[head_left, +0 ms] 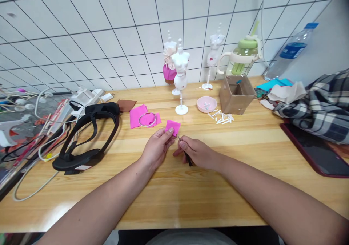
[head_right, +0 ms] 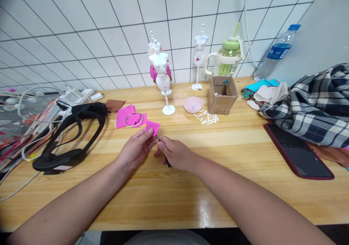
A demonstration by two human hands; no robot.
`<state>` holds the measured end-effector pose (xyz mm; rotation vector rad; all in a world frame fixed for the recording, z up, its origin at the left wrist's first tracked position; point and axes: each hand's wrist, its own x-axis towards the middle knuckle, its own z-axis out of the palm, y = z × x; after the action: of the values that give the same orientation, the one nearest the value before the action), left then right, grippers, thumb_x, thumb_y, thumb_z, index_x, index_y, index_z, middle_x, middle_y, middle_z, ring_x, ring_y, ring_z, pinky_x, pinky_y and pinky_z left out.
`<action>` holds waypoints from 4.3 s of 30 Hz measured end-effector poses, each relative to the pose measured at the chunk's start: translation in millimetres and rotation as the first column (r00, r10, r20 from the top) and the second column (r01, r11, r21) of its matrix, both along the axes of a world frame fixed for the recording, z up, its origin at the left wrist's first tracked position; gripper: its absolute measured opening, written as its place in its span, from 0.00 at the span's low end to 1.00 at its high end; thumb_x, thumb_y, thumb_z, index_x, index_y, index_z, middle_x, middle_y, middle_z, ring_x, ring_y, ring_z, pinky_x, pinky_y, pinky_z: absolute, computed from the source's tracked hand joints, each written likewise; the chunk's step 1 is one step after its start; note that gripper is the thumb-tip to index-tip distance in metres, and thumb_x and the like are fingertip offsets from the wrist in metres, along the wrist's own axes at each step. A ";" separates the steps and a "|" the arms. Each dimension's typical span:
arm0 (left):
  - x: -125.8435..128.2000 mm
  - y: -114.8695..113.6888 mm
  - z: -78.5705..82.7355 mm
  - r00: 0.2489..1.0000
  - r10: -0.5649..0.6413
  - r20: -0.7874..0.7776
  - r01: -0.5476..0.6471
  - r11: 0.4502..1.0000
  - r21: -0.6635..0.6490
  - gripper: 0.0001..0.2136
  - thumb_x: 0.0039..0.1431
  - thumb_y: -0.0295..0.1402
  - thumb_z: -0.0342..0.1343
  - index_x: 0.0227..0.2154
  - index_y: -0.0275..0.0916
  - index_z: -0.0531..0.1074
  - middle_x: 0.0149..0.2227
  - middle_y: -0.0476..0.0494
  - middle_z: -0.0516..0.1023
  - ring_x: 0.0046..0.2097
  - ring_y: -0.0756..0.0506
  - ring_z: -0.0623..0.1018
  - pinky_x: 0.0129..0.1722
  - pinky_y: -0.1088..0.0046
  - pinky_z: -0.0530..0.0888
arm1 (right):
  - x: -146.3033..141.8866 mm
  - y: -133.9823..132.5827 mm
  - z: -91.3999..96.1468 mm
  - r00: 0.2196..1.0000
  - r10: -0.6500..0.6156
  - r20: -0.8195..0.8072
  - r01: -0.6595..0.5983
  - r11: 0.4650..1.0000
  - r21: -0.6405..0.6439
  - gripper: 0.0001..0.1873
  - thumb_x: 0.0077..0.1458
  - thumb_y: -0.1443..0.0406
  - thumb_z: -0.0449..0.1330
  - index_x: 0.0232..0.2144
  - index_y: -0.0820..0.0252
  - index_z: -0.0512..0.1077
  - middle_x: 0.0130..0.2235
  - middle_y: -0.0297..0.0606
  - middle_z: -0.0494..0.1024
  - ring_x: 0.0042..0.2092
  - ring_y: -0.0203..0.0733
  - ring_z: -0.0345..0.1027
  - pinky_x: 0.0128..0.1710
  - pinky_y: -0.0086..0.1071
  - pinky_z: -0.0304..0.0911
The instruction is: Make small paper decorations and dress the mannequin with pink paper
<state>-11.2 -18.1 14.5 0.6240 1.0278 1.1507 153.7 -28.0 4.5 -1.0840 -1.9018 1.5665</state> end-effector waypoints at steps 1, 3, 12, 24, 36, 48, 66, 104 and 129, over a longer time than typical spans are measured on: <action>0.5 -0.2 -0.4 1.000 -0.008 -0.006 0.008 1.000 0.001 0.12 0.44 0.36 0.70 0.28 0.36 0.74 0.28 0.50 0.76 0.32 0.54 0.74 0.36 0.79 0.70 | 0.2 0.3 -0.3 1.000 0.004 0.007 -0.004 1.000 0.001 0.15 0.67 0.54 0.41 0.34 0.56 0.58 0.39 0.38 0.80 0.26 0.33 0.71 0.27 0.28 0.65; 1.1 -0.2 -0.9 1.000 -0.021 -0.019 0.021 1.000 0.003 0.13 0.44 0.37 0.70 0.28 0.36 0.74 0.27 0.51 0.76 0.31 0.53 0.73 0.36 0.79 0.70 | 0.4 0.8 -0.8 1.000 0.004 0.018 -0.004 1.000 0.008 0.15 0.67 0.54 0.41 0.36 0.56 0.59 0.40 0.39 0.80 0.27 0.33 0.72 0.28 0.29 0.65; 2.0 -0.2 -2.8 0.996 -0.065 -0.057 0.068 0.996 0.053 0.12 0.47 0.38 0.68 0.27 0.36 0.74 0.27 0.50 0.76 0.31 0.52 0.73 0.36 0.76 0.69 | -0.3 1.0 -4.9 1.000 0.003 -0.011 -0.003 1.000 0.012 0.17 0.67 0.52 0.41 0.39 0.57 0.60 0.40 0.38 0.79 0.27 0.33 0.72 0.30 0.30 0.65; 2.9 -1.4 -2.4 0.996 -0.072 -0.044 0.075 0.996 0.050 0.10 0.47 0.36 0.67 0.27 0.36 0.75 0.27 0.50 0.76 0.32 0.52 0.73 0.37 0.77 0.69 | -1.7 2.2 -8.5 0.998 -0.023 -0.057 0.021 0.999 -0.029 0.17 0.67 0.52 0.41 0.35 0.57 0.59 0.37 0.38 0.80 0.25 0.33 0.71 0.28 0.28 0.65; 4.2 -1.3 0.3 0.998 -0.065 -0.018 0.066 0.997 0.035 0.10 0.46 0.36 0.68 0.26 0.36 0.75 0.28 0.50 0.77 0.32 0.52 0.74 0.38 0.77 0.69 | -1.5 2.0 -6.1 0.997 -0.015 -0.070 0.011 0.999 -0.050 0.18 0.66 0.51 0.43 0.34 0.57 0.59 0.37 0.38 0.79 0.25 0.33 0.70 0.27 0.28 0.65; -13.8 12.7 -10.8 0.957 -0.180 -0.229 0.205 0.975 0.089 0.13 0.47 0.39 0.67 0.32 0.35 0.77 0.32 0.46 0.79 0.34 0.49 0.76 0.41 0.73 0.70 | 20.3 13.6 8.9 0.987 -0.037 0.154 0.026 0.997 0.075 0.20 0.65 0.54 0.42 0.34 0.57 0.68 0.24 0.29 0.63 0.25 0.33 0.57 0.27 0.27 0.56; -15.5 10.1 -12.3 0.906 -0.297 -0.300 0.335 0.938 0.083 0.15 0.48 0.42 0.66 0.35 0.36 0.79 0.34 0.42 0.81 0.37 0.43 0.79 0.40 0.69 0.72 | 21.7 15.2 10.2 0.992 -0.007 0.130 0.012 0.999 -0.038 0.19 0.64 0.55 0.44 0.30 0.59 0.67 0.25 0.30 0.60 0.27 0.33 0.56 0.24 0.25 0.55; -19.0 11.9 -15.4 0.874 -0.350 -0.336 0.402 0.911 0.096 0.15 0.51 0.42 0.64 0.36 0.36 0.79 0.36 0.41 0.81 0.35 0.44 0.78 0.42 0.68 0.71 | 23.0 17.1 11.5 0.991 0.049 0.125 -0.033 0.992 -0.126 0.17 0.63 0.55 0.45 0.28 0.59 0.63 0.26 0.31 0.60 0.27 0.33 0.54 0.21 0.24 0.54; -7.0 8.4 -4.3 0.971 -0.134 -0.199 0.150 0.987 0.065 0.13 0.44 0.39 0.69 0.27 0.35 0.76 0.27 0.49 0.77 0.31 0.52 0.73 0.36 0.77 0.68 | 5.6 3.6 0.5 1.000 0.023 0.017 -0.021 0.991 -0.132 0.12 0.67 0.56 0.42 0.35 0.56 0.57 0.34 0.35 0.78 0.23 0.32 0.70 0.23 0.27 0.64</action>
<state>-18.2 -9.7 10.3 0.8738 1.0870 1.0227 159.3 -24.4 5.0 -1.1390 -1.8494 1.7210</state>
